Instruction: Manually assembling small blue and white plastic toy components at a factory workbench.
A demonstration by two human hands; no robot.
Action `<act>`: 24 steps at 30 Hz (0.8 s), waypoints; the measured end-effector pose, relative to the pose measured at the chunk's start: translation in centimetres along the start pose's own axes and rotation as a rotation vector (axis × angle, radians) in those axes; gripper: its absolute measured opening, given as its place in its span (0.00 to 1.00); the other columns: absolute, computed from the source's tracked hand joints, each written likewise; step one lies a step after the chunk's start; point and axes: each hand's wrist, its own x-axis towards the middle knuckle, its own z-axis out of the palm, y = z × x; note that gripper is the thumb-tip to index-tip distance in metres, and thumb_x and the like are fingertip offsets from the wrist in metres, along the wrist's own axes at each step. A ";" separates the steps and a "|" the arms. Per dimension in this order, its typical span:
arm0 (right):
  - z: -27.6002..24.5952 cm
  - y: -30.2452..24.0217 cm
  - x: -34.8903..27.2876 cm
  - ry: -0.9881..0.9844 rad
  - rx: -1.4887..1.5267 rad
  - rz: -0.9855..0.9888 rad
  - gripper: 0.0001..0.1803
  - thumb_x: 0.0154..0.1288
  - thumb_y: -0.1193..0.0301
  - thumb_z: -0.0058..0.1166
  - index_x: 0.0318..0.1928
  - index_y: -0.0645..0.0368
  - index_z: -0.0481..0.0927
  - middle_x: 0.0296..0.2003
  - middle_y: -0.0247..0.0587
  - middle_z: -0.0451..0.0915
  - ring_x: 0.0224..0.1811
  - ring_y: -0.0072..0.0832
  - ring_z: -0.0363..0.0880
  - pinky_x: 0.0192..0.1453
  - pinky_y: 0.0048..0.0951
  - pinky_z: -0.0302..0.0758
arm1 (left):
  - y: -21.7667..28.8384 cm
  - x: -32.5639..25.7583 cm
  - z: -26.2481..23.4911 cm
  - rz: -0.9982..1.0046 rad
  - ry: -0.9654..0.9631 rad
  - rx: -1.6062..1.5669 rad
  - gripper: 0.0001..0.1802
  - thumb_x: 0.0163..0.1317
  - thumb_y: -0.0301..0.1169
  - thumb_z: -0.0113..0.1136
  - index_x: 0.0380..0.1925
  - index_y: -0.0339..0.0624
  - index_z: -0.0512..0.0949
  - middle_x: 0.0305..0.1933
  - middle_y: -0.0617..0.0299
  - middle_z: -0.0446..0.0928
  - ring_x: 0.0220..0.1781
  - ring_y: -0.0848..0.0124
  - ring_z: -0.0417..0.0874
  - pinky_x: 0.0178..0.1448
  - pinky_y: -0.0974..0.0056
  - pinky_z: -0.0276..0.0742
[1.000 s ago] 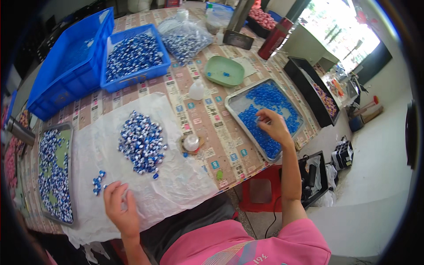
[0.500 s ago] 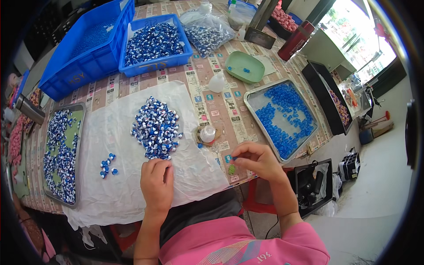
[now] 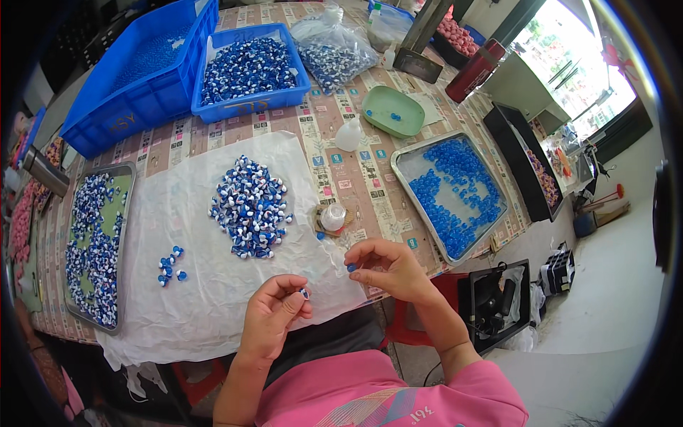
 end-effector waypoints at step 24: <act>1.5 -1.1 0.2 -0.048 -0.269 -0.176 0.12 0.54 0.78 0.70 0.41 0.60 0.87 0.40 0.38 0.84 0.43 0.27 0.82 0.47 0.27 0.77 | -0.1 -0.3 -1.0 -0.124 -0.043 -0.224 0.09 0.65 0.20 0.61 0.45 0.39 0.78 0.49 0.58 0.81 0.46 0.70 0.86 0.53 0.66 0.83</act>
